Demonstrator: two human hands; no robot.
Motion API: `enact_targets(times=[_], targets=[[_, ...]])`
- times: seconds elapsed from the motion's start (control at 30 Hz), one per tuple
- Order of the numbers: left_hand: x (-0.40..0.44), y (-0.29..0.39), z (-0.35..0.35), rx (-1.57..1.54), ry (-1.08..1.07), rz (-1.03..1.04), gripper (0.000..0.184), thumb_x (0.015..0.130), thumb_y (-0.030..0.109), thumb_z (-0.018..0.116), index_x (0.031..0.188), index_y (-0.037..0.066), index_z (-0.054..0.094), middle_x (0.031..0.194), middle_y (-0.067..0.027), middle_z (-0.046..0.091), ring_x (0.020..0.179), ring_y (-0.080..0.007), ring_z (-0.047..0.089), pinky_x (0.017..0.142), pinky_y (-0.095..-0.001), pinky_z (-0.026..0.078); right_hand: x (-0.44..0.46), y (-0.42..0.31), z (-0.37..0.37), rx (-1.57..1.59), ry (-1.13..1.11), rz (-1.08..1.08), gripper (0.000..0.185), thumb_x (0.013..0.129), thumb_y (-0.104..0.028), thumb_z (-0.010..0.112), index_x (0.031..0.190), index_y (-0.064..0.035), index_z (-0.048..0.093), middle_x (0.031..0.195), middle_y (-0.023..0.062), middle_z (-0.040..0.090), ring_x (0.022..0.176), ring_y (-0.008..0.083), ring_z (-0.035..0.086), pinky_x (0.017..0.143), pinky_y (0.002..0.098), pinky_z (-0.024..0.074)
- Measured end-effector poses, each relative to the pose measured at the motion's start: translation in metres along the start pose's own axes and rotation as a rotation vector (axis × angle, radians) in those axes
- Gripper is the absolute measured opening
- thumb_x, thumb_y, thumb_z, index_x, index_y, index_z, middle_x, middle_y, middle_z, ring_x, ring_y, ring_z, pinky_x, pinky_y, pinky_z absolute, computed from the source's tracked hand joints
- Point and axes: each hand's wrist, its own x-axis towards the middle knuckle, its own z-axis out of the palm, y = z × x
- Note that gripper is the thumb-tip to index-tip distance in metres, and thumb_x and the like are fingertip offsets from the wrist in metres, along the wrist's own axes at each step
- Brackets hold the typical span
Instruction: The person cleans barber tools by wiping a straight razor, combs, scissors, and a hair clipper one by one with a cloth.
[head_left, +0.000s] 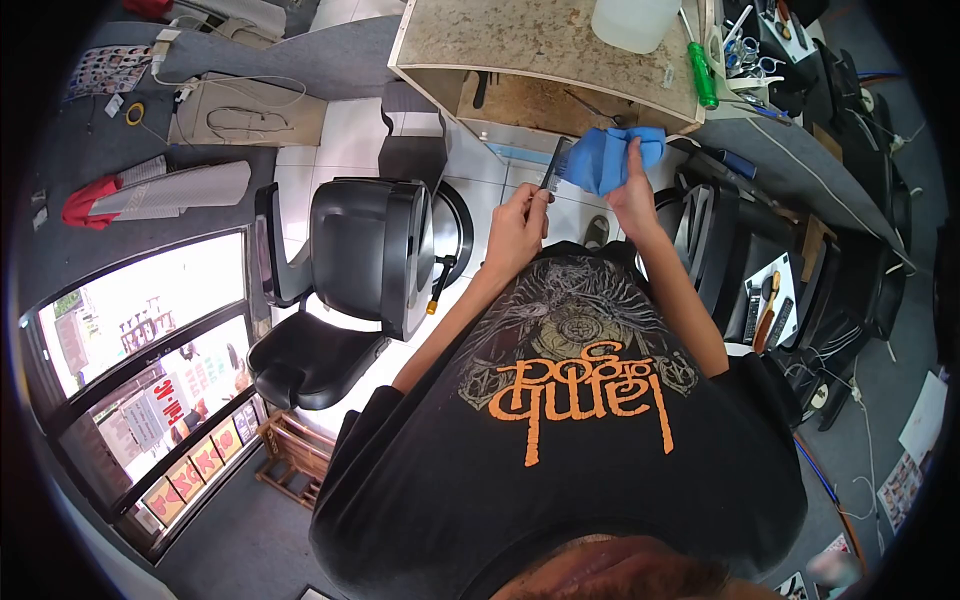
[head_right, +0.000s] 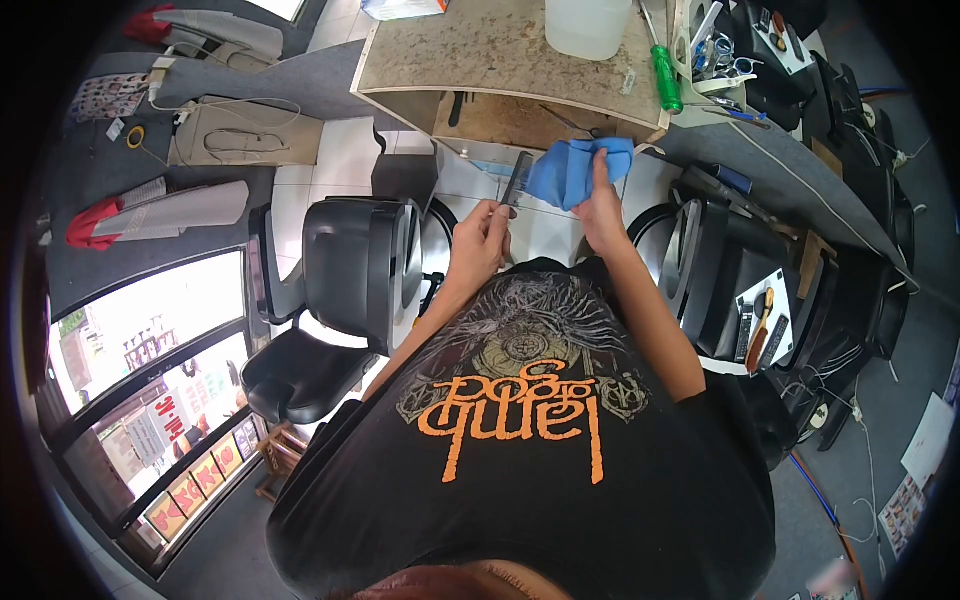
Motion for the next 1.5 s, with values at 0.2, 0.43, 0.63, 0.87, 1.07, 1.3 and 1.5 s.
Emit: enact_targets(times=[0.2, 0.43, 0.63, 0.87, 1.07, 1.3, 1.5], targets=[[0.004, -0.012, 0.003, 0.394, 0.002, 0.357, 0.017, 0.105, 0.018, 0.059, 0.104, 0.001, 0.062, 0.065, -0.0174, 0.062, 0.053, -0.0322, 0.063, 0.052, -0.0395, 0.046, -0.007, -0.004, 0.014, -0.014, -0.089, 0.101, 0.05, 0.103, -0.048, 0.059, 0.135, -0.0101, 0.055, 0.127, 0.0045, 0.065, 0.119, 0.0207, 0.065, 0.101, 0.0414, 0.0529], [0.003, -0.007, 0.006, 0.495, 0.026, 0.431, 0.016, 0.103, 0.017, 0.062, 0.107, 0.001, 0.062, 0.072, -0.0228, 0.064, 0.065, -0.0406, 0.066, 0.058, -0.0431, 0.049, 0.002, 0.004, 0.018, 0.094, 0.007, 0.181, 0.037, 0.105, -0.032, 0.052, 0.132, -0.0083, 0.058, 0.128, 0.0081, 0.067, 0.12, 0.0243, 0.065, 0.105, 0.045, 0.0507], [0.006, -0.007, 0.004, 0.105, 0.152, 0.25, 0.017, 0.105, 0.017, 0.057, 0.103, 0.0, 0.061, 0.06, -0.0065, 0.057, 0.051, -0.0128, 0.051, 0.05, -0.0299, 0.039, -0.002, -0.018, 0.026, 0.43, -0.04, 0.141, 0.043, 0.108, -0.035, 0.041, 0.139, -0.0084, 0.055, 0.137, 0.0086, 0.064, 0.13, 0.0288, 0.059, 0.114, 0.0487, 0.0433], [0.014, -0.018, 0.0, -0.239, 0.042, 0.0, 0.024, 0.108, 0.02, 0.046, 0.1, 0.001, 0.058, 0.061, -0.0002, 0.052, 0.047, -0.0068, 0.044, 0.045, -0.0239, 0.034, -0.006, 0.013, 0.023, -0.048, -0.29, 0.113, 0.045, 0.106, -0.035, 0.057, 0.14, -0.0063, 0.054, 0.136, 0.0077, 0.062, 0.127, 0.0211, 0.058, 0.111, 0.0394, 0.0432], [0.012, -0.003, 0.008, -0.048, -0.122, -0.107, 0.022, 0.109, 0.018, 0.043, 0.105, 0.0, 0.055, 0.066, -0.0039, 0.059, 0.044, -0.0116, 0.052, 0.041, -0.0254, 0.041, -0.009, 0.034, 0.031, -0.623, -0.242, -0.067, 0.039, 0.103, -0.037, 0.064, 0.123, -0.0045, 0.067, 0.113, 0.0038, 0.07, 0.104, 0.013, 0.063, 0.089, 0.0298, 0.0503], [0.012, -0.009, 0.009, -0.061, -0.132, -0.117, 0.027, 0.111, 0.025, 0.044, 0.107, 0.0, 0.056, 0.063, -0.0042, 0.059, 0.044, -0.0108, 0.053, 0.041, -0.0248, 0.041, -0.003, 0.03, 0.028, -0.778, 0.01, -0.251, 0.056, 0.103, -0.051, 0.056, 0.107, 0.0033, 0.07, 0.095, 0.0129, 0.076, 0.079, 0.0228, 0.073, 0.069, 0.0324, 0.0542], [0.021, -0.024, -0.006, -0.382, 0.18, -0.078, 0.034, 0.11, 0.032, 0.05, 0.101, 0.001, 0.062, 0.068, -0.0024, 0.06, 0.057, -0.0085, 0.055, 0.047, -0.0249, 0.043, -0.005, 0.009, 0.021, -0.402, -0.091, 0.036, 0.064, 0.103, -0.049, 0.054, 0.141, 0.0021, 0.047, 0.115, 0.0157, 0.071, 0.1, 0.0238, 0.071, 0.084, 0.0265, 0.0556]])
